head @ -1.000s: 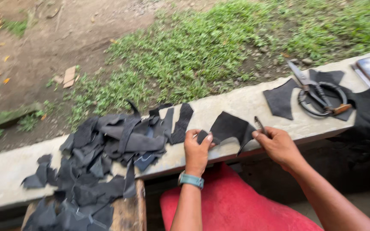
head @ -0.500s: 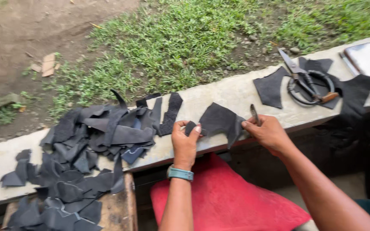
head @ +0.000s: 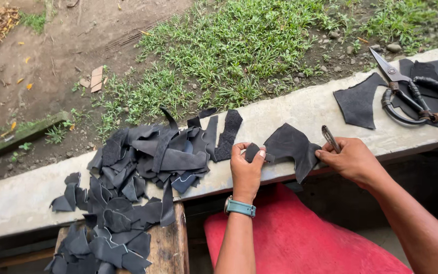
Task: The person uses a knife to cut and trim small pieces of black leather on a concrete ledge. They handle the leather pieces by hand, aligning them and making precise cuts, while a pile of leather scraps accumulates on the left side of the workspace.
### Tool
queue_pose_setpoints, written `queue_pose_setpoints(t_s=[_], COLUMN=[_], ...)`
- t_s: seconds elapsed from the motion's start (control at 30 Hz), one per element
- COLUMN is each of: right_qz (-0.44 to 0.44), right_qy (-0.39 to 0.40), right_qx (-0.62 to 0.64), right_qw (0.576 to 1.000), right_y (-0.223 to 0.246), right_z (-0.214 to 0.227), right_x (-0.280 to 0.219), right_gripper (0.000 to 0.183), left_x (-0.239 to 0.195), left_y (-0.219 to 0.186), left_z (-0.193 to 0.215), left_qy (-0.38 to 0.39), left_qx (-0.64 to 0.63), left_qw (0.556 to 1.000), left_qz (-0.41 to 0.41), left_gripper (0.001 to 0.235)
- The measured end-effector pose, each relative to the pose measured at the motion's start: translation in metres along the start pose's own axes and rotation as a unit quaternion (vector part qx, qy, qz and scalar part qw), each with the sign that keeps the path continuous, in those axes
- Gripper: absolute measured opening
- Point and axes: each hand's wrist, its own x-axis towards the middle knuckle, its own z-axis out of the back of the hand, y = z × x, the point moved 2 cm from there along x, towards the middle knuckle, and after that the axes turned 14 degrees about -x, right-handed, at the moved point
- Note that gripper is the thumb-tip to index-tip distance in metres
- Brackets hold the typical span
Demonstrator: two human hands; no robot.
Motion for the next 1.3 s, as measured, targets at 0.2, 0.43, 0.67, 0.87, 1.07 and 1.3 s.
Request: queue_pose_setpoints(t_s=[0.2,0.43,0.67,0.87,1.07,1.3], right_qz=[0.014,0.01,0.01,0.021,0.007,-0.01], right_qy=[-0.004,-0.002,-0.001,0.0,0.049,0.058], right_qx=[0.017,0.018,0.074,0.081,0.162,0.174], right_qw=[1.0,1.0,0.997,0.996,0.986,0.983], right_y=[-0.007,-0.007,0.001,-0.002,-0.011,-0.013], right_z=[-0.001,-0.001,0.001,0.0,0.0,0.001], right_x=[0.002,-0.001,-0.005,-0.005,0.0,0.004], right_gripper=[0.029,0.028,0.027,0.025,0.019,0.014], left_x=[0.0,-0.002,0.001,0.003,0.008,0.011], left_y=[-0.003,0.015,0.017,0.021,0.02,0.015], left_z=[-0.001,0.005,0.009,0.012,0.01,0.008], left_qy=[0.038,-0.03,-0.01,-0.011,-0.051,-0.059], left_qx=[0.052,-0.027,-0.074,-0.115,-0.136,-0.123], left_qw=[0.998,0.999,0.997,0.993,0.989,0.99], left_qz=[0.014,-0.032,-0.023,-0.026,-0.005,0.021], left_gripper=[0.046,0.042,0.042,0.041,0.042,0.041])
